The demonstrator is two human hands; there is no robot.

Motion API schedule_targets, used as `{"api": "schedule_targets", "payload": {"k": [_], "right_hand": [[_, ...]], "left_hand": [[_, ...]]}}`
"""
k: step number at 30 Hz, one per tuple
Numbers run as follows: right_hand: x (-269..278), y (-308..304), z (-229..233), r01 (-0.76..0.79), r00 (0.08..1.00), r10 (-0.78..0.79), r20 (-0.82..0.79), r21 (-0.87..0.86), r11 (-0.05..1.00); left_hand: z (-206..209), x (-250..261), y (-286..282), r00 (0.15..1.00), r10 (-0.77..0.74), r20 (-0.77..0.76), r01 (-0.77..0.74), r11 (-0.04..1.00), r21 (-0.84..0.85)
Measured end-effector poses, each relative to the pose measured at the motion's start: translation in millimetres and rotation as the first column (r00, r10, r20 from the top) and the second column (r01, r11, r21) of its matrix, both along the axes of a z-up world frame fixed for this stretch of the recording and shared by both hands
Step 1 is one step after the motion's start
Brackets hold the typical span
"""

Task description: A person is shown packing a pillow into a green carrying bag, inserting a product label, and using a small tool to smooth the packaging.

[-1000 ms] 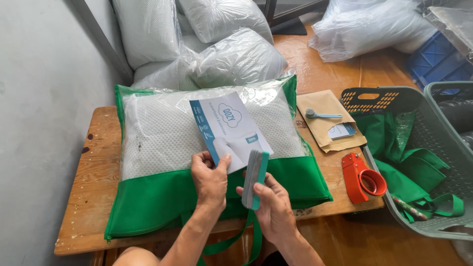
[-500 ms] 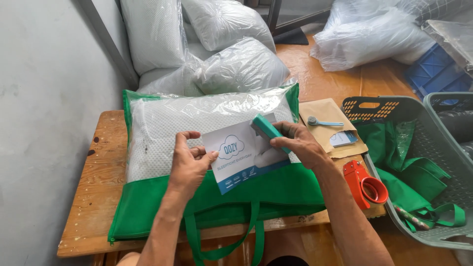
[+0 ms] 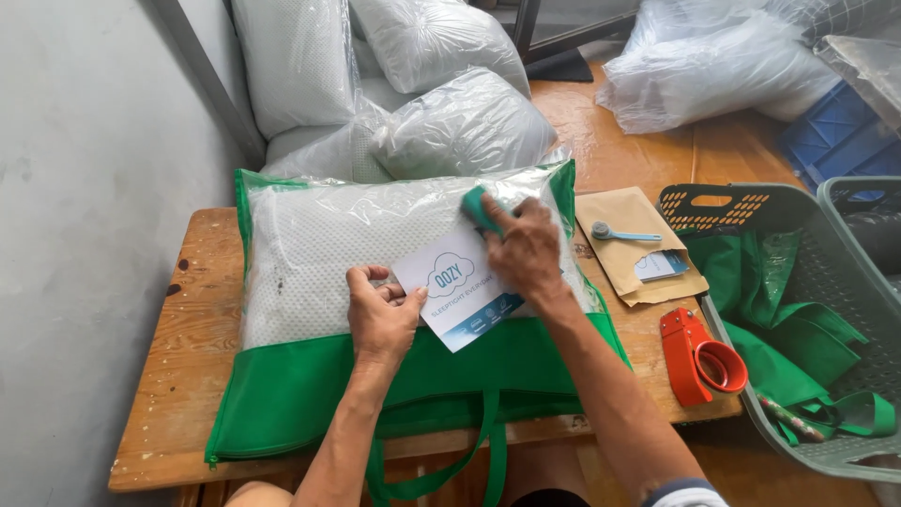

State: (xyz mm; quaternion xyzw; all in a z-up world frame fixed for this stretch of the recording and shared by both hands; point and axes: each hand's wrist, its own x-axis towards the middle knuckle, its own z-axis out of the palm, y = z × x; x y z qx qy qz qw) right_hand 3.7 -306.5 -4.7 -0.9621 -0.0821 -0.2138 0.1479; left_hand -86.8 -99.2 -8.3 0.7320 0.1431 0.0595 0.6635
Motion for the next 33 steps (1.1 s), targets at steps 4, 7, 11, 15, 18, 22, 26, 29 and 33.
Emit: {"api": "schedule_targets", "payload": {"k": [4,7,11,15,18,22,26,29,33], "right_hand": [[15.8,-28.7,1.5,0.165,0.978,-0.142,-0.15,0.149,0.975],[-39.9,3.1,14.2,-0.026,0.954,-0.005,0.301,0.097,0.995],[-85.4,38.3,-13.7,-0.217,0.903,0.237,0.36,-0.096,0.972],[-53.3,-4.7,-34.8,-0.01,0.95,0.029,0.31,-0.06,0.998],[-15.4,-68.5,-59.9,0.186,0.964,-0.217,0.154,0.191,0.964],[-69.7,-40.9,-32.4,0.048,0.915,-0.137,0.379,0.234,0.971],[-119.0,1.9,-44.8,-0.19,0.867,0.156,0.474,0.024,0.982],[-98.9,-21.8,-65.6,-0.08,0.88,0.099,0.465,-0.061,0.995],[-57.9,-93.5,-70.7,0.254,0.955,-0.285,0.08,0.274,0.928]], "left_hand": [[11.6,-5.8,-5.6,0.999,0.009,-0.032,-0.011,0.997,-0.071],[4.5,-5.4,-6.5,0.998,0.067,-0.013,-0.068,0.992,-0.108],[-9.1,2.9,-4.2,0.997,0.081,0.009,-0.08,0.992,-0.093],[4.3,-9.0,-6.7,0.997,0.083,0.0,-0.083,0.993,-0.08],[3.1,-8.6,-8.2,0.996,0.089,0.027,-0.085,0.991,-0.104],[-7.8,-2.7,-8.1,0.993,0.115,0.018,-0.112,0.989,-0.099],[-11.6,0.2,-7.3,0.994,0.108,0.027,-0.105,0.992,-0.075],[-14.4,-0.4,-7.8,0.994,0.101,0.036,-0.098,0.991,-0.094],[-5.3,-6.3,-12.4,0.985,0.104,0.135,-0.082,0.984,-0.158]]}}
